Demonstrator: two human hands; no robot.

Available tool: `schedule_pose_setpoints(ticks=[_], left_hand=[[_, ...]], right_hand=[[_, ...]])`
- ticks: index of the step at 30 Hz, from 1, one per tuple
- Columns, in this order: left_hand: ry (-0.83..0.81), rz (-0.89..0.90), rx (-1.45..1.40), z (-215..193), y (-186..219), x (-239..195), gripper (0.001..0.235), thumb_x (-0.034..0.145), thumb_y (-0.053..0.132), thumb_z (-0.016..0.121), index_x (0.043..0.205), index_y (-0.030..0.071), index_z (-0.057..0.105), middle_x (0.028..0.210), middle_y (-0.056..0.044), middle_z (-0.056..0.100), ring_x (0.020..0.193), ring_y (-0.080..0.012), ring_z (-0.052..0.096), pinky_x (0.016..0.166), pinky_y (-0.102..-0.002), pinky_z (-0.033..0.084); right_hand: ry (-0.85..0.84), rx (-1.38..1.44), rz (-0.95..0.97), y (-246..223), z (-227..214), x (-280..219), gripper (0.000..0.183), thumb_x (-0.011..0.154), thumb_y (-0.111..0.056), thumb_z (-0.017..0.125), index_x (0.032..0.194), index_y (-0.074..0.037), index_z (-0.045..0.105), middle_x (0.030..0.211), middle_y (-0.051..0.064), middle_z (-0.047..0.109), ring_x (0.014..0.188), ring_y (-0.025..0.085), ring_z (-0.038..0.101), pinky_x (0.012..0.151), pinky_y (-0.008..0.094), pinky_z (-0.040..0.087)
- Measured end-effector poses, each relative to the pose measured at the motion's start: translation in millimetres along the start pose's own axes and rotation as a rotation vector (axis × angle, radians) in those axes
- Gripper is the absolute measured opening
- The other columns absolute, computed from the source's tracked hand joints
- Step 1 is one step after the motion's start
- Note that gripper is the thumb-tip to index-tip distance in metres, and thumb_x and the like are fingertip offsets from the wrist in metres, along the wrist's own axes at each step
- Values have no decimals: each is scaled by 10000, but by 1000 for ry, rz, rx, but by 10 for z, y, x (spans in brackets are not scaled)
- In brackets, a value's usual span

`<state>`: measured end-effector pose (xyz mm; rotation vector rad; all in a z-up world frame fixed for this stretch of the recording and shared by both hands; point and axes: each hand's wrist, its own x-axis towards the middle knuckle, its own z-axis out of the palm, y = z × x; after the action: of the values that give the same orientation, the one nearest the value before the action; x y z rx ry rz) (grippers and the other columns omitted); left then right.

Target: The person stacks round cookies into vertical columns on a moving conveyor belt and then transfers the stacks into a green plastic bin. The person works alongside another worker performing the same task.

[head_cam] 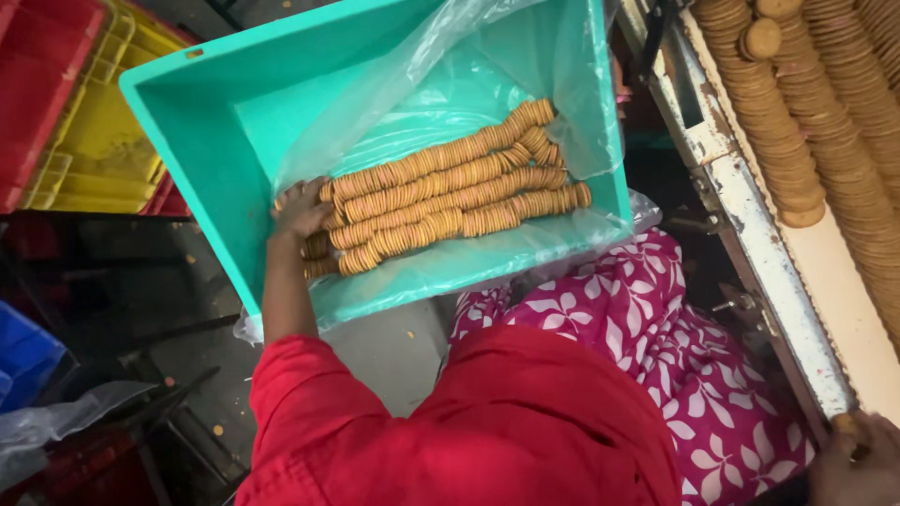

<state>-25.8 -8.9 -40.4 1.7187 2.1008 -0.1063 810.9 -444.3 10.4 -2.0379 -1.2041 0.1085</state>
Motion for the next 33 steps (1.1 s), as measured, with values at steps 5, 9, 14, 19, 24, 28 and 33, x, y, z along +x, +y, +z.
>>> schedule_pose_setpoints(ticks=[5, 9, 14, 19, 24, 28, 33], left_hand=[[99, 37, -97, -123, -94, 20, 665, 944, 567, 570, 1535, 298, 429, 1642, -185, 322, 1495, -455, 228, 1177, -665, 184], [239, -19, -92, -630, 22, 284, 696, 1004, 554, 531, 1569, 161, 430, 1600, -291, 361, 1487, -488, 285, 1240, -537, 231], [405, 82, 329, -1170, 229, 528, 713, 874, 408, 715, 1507, 217, 447, 1608, -244, 329, 1461, -542, 213, 1073, -675, 225], [550, 119, 302, -1172, 316, 553, 543, 862, 286, 739, 1382, 169, 633, 1472, -196, 531, 1353, -474, 455, 1100, -671, 347], [372, 205, 99, -782, 236, 527, 271, 971, 136, 669, 1226, 198, 736, 1279, -95, 659, 1194, -334, 624, 1038, -458, 524], [327, 401, 212, -577, 182, 517, 345, 789, 12, 705, 1115, 126, 693, 1226, -111, 655, 1156, -370, 618, 925, -460, 536], [285, 459, 256, -699, 146, 518, 349, 782, 55, 740, 1115, 107, 649, 1195, -139, 621, 1105, -388, 626, 923, -473, 535]], right_hand=[[29, 33, 16, -42, 4, -22, 244, 985, 53, 538, 1203, 135, 613, 1228, 222, 612, 1041, 274, 624, 949, 326, 528], [14, 133, 51, -60, -6, -16, 285, 996, 49, 515, 1260, 126, 587, 1192, 183, 618, 1057, 250, 622, 972, 303, 519], [-6, 159, 94, -78, -33, -90, 259, 1057, -10, 561, 1275, 129, 565, 1135, 175, 616, 1003, 232, 610, 921, 298, 505], [-66, -107, 7, -117, -124, -123, 178, 1141, -46, 605, 1229, 105, 571, 1084, 220, 611, 977, 271, 618, 906, 333, 512], [-163, 304, 266, -182, -137, -110, 324, 1112, -64, 505, 1397, 80, 451, 1119, 219, 590, 908, 272, 612, 841, 350, 538], [-133, 282, 276, -227, -84, -83, 352, 1074, 19, 526, 1405, 103, 438, 1259, 272, 571, 1131, 340, 630, 942, 414, 543], [-89, 436, 150, -216, -5, -43, 400, 1045, 46, 423, 1442, 84, 449, 1330, 253, 543, 1214, 298, 586, 1098, 391, 503]])
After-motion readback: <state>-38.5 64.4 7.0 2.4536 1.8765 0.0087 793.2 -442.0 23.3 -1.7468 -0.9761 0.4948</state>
